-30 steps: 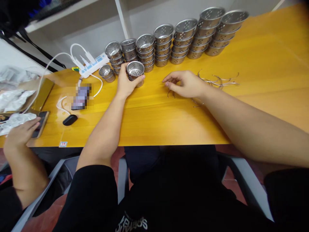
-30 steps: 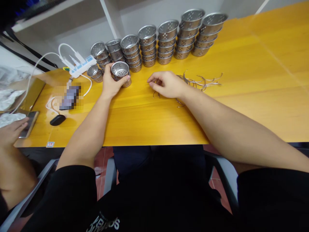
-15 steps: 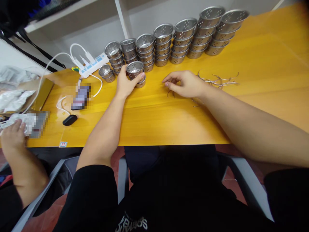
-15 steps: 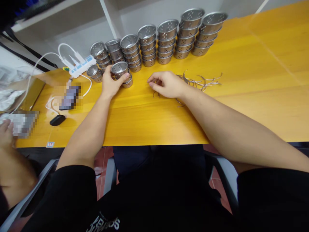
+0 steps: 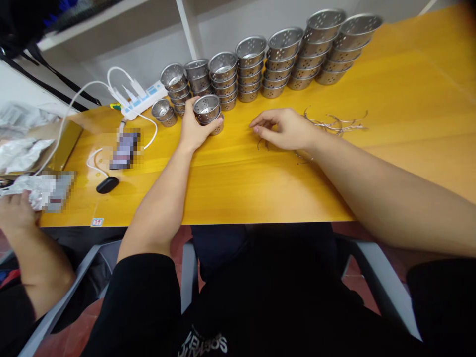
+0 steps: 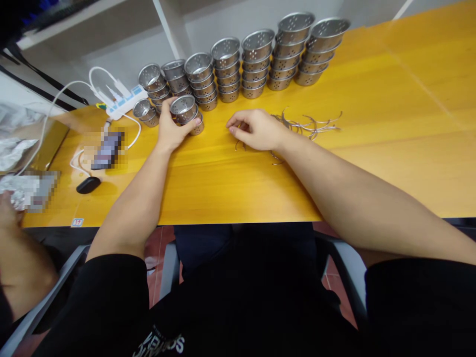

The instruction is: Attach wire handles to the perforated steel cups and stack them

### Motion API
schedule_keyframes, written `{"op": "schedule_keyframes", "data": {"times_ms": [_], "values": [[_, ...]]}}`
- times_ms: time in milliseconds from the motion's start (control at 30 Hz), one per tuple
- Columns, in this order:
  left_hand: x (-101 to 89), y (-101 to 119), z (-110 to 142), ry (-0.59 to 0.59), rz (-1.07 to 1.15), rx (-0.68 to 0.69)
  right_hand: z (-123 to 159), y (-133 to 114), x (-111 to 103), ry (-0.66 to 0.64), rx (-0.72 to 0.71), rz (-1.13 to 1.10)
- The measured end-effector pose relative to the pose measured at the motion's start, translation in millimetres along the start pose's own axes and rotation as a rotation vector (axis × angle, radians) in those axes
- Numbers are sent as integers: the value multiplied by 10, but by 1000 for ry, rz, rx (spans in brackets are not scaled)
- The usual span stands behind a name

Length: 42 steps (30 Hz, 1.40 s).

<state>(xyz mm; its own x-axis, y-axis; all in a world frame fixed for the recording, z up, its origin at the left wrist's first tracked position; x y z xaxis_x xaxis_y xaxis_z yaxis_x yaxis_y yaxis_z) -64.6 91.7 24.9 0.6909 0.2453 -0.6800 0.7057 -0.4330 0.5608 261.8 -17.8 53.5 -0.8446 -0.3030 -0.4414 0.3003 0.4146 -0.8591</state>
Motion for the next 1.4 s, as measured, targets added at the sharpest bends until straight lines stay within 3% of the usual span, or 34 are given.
{"op": "schedule_keyframes", "data": {"times_ms": [667,800,967,1100,1167,1233,1300,1400], "values": [[38,-65,-6,-25,-20,7,-20,88,-11,17,-5,-10],[32,-15,-16,58,69,9,-22,66,-3,10,-29,22],[-308,-41,-124,397,181,-14,-21,61,-4,6,-17,16],[-829,-209,-193,597,71,-38,-10,46,-5,5,-12,17],[-1103,-235,-76,696,33,-86,-7,54,-1,-4,5,18],[-1255,-138,92,641,9,-122,-9,64,-4,-4,16,19],[-1215,16,248,374,45,-178,-14,67,-9,0,10,16],[-1197,301,483,250,69,-190,-20,56,-11,6,-10,9]]}}
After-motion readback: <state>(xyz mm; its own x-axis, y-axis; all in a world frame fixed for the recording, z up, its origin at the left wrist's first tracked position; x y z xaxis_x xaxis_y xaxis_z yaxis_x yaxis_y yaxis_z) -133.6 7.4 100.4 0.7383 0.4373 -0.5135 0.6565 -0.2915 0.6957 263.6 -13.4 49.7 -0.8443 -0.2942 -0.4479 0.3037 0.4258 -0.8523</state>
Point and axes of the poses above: each hand's wrist, its own z-axis away from the middle knuckle, its own x-axis out of the palm, y = z × x, the point moved 7 cm from there along -z, towards the middle knuckle, and after that the axes turned 14 degrees about -z, right-handed, at the moved point
